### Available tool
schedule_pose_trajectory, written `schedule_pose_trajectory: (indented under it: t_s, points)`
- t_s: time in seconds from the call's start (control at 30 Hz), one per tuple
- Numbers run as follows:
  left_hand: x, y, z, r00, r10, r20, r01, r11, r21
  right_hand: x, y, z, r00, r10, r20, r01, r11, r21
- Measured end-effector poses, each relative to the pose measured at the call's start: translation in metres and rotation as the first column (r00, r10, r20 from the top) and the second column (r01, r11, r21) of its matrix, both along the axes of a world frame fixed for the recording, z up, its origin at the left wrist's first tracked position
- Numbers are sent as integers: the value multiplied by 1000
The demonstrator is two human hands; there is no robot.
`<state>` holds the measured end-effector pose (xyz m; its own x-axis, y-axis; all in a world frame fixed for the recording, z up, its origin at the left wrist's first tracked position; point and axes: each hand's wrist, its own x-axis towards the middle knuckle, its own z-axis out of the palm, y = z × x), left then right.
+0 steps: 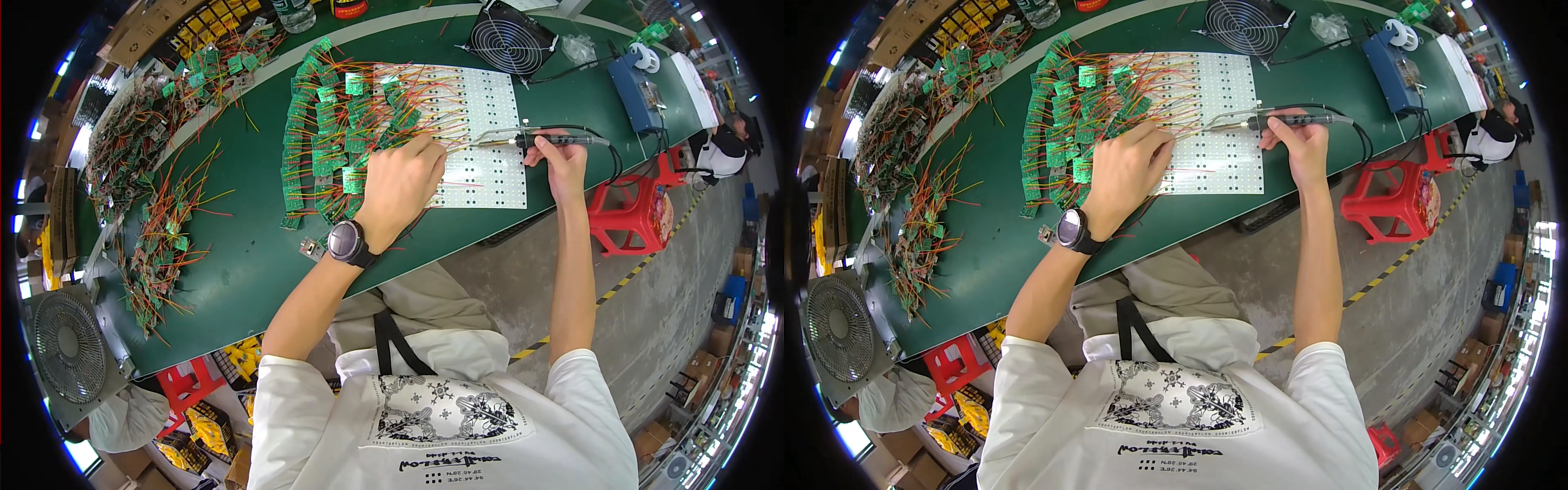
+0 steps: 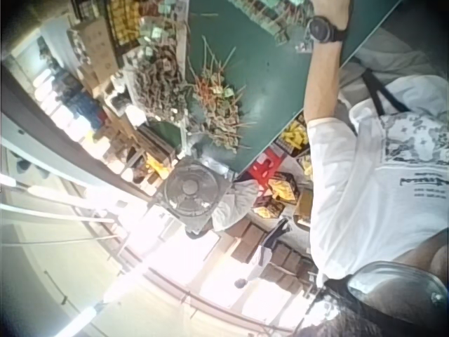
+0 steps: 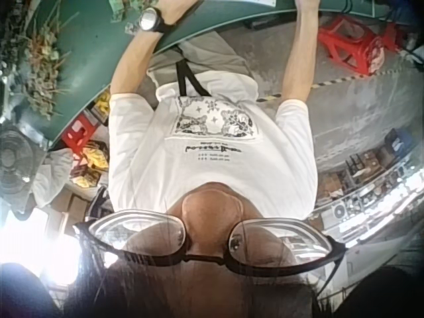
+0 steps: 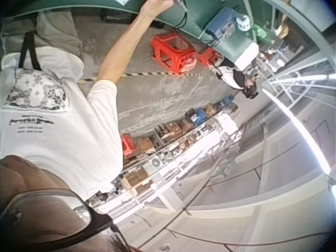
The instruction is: The person repeatedly picks up small wired circuit boards by hand and solders their wires onto a large circuit board using a soldering iron.
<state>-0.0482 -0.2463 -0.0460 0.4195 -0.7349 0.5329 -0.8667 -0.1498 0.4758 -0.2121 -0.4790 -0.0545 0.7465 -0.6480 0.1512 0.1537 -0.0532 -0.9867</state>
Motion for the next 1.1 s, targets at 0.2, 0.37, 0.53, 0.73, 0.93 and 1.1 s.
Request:
schedule_pose_trajectory:
  t_s: [0.2,0.37,0.53,0.73,0.93,1.1]
  points:
    - [0,1,0,1000,17,-8,-17,1000,1,-1,-1,-1,999,-19,45,17,999,47]
    - [-1,1,8,1000,2,-12,-1,999,43,0,-3,-2,999,-8,38,7,999,33]
    - [2,5,22,952,-272,-137,272,962,-18,-1,-3,-3,999,-28,43,25,998,59]
    - [9,9,26,846,-479,-236,498,867,29,-1,-3,-4,999,-29,35,27,998,57]
    - [15,14,35,772,-523,-361,610,768,193,-1,-3,-3,999,-36,35,33,997,74]
    - [18,14,29,757,-511,-407,632,731,257,-1,-6,-5,999,-18,39,15,997,72]
